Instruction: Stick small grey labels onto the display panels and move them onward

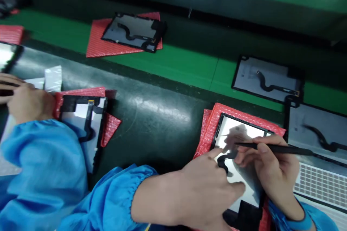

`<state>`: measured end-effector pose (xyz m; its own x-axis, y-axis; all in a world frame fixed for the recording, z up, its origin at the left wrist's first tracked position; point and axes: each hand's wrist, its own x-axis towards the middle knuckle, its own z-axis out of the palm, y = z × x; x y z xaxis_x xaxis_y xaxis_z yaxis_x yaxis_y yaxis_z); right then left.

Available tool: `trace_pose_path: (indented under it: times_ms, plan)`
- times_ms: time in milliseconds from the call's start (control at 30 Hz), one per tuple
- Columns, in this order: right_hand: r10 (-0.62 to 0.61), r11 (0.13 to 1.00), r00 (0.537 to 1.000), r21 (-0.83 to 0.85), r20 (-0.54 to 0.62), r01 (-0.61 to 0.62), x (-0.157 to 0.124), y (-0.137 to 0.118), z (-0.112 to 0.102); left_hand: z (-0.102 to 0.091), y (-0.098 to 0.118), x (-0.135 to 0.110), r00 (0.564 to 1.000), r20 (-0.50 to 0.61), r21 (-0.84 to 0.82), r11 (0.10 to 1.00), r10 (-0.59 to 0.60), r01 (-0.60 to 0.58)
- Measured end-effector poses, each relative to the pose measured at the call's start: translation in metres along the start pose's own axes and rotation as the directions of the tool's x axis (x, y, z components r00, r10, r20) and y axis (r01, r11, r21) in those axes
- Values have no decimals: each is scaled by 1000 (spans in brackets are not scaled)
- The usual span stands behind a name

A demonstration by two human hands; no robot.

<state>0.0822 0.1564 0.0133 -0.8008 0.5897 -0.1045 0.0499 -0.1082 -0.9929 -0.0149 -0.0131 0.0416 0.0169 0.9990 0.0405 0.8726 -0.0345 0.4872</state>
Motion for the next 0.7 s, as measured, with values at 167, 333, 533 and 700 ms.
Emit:
trace_pose_path:
  times_ms: [167,333,533,700]
  plan:
    - [-68,996,985,43,-158,75,-29,3,-45,-10,-4,-25,788,5,-20,787,-616,616]
    - [-129,991,976,19,-173,134,-49,20,-72,9,-2,-28,655,8,-236,635,-756,736]
    - [0,996,972,91,-233,22,-56,51,-82,11,-3,-26,626,19,-441,555,-780,705]
    - [166,977,961,166,-220,-131,-54,77,-88,16,-2,-21,627,-80,-552,558,-775,620]
